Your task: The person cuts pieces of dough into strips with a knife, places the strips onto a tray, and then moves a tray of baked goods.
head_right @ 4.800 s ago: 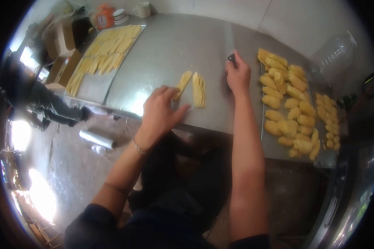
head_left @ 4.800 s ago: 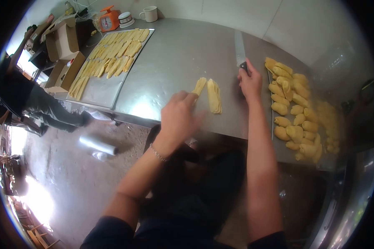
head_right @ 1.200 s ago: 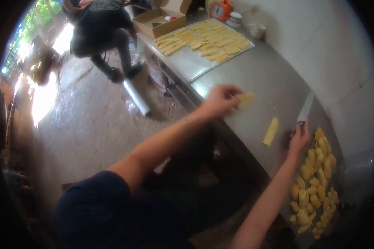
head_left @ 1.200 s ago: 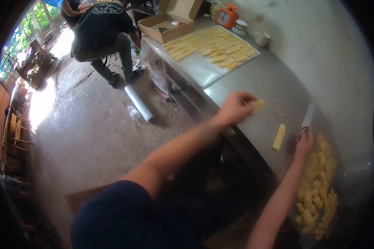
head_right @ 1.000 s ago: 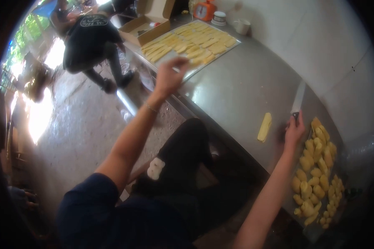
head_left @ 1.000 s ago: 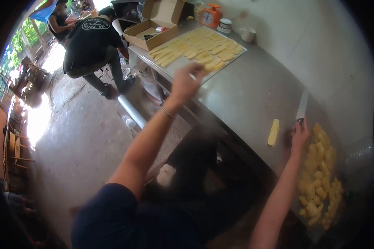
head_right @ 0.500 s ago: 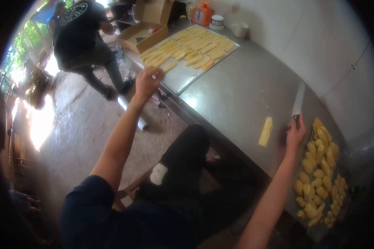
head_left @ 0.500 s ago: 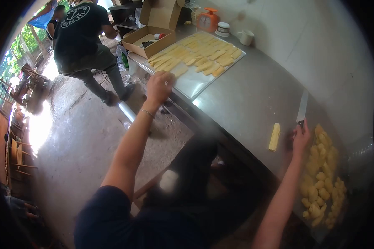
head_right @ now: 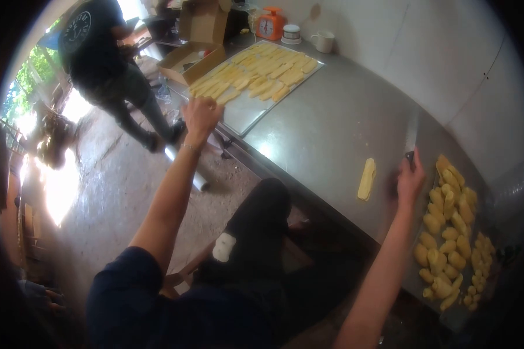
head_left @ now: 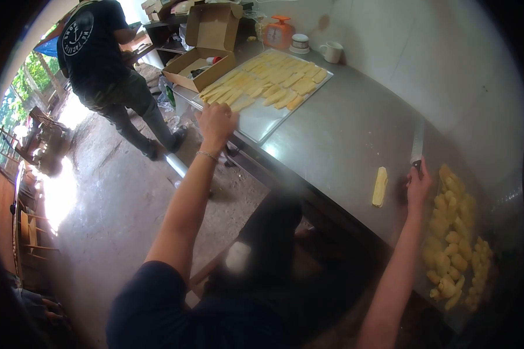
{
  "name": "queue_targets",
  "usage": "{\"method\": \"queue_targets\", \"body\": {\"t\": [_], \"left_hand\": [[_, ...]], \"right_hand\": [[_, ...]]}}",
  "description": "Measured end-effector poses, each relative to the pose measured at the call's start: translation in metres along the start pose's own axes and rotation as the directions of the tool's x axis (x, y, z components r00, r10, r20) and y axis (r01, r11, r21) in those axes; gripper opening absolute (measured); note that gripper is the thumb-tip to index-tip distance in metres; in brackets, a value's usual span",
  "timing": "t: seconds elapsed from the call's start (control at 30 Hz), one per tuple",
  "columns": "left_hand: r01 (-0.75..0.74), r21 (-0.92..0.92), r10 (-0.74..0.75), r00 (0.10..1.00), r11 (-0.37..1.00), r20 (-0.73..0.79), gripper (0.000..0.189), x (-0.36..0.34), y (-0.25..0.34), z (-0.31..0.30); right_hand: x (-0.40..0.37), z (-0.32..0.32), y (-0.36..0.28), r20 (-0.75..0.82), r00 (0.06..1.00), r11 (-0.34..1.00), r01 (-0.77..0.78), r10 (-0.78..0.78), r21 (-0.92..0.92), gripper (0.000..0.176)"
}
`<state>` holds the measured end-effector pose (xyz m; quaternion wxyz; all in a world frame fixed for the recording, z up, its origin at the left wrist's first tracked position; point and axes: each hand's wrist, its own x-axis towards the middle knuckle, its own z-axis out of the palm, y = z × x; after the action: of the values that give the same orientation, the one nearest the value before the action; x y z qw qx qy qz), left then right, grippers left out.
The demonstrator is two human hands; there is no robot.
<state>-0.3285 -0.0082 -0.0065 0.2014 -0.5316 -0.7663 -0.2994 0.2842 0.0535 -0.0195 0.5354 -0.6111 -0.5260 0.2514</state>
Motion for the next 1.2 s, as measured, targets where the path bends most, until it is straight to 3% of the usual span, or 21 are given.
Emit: {"method": "queue_targets", "body": {"t": [0.07, 0.13, 0.27, 0.4, 0.7, 1.03, 1.13, 1.2], "left_hand": [[0.003, 0.050, -0.005, 0.999, 0.999, 0.035, 0.029, 0.003, -0.001, 0.004], [-0.007, 0.086, 0.011, 0.999, 0.996, -0.052, 0.026, 0.004, -0.008, 0.016], [0.014, 0.019, -0.014, 0.999, 1.000, -0.030, 0.027, 0.005, -0.006, 0.013], [0.073, -0.015, -0.072, 0.997, 0.997, 0.036, 0.027, 0.010, -0.001, 0.009], [0.032, 0.027, -0.033, 0.999, 0.999, 0.038, 0.032, 0.007, 0.003, 0.002], [0.063, 0.078, -0.065, 0.997, 0.995, 0.027, 0.031, 0.012, 0.000, 0.009], [0.047, -0.019, -0.047, 0.999, 0.999, 0.003, 0.027, 0.011, -0.005, 0.008], [0.049, 0.014, -0.049, 0.999, 0.999, 0.023, 0.025, 0.013, -0.005, 0.007]], "right_hand": [[0.005, 0.008, 0.003, 0.001, 1.000, 1.000, 0.000, 0.000, -0.011, 0.060], [0.003, 0.005, -0.002, -0.004, 1.000, 0.998, -0.018, 0.018, -0.057, 0.060], [-0.018, 0.004, -0.042, 0.006, 0.998, 0.989, -0.069, 0.070, -0.129, 0.061], [-0.014, 0.005, -0.035, 0.011, 0.998, 0.991, -0.056, 0.058, -0.123, 0.061], [-0.004, 0.006, -0.011, 0.010, 1.000, 1.000, -0.023, 0.023, -0.012, 0.061], [-0.004, 0.007, -0.013, -0.012, 0.999, 0.997, -0.041, 0.040, -0.059, 0.061], [-0.007, 0.005, -0.020, 0.005, 0.998, 0.996, -0.060, 0.061, -0.067, 0.061], [-0.008, 0.004, -0.023, 0.011, 0.999, 0.996, -0.038, 0.039, -0.082, 0.061]]}}
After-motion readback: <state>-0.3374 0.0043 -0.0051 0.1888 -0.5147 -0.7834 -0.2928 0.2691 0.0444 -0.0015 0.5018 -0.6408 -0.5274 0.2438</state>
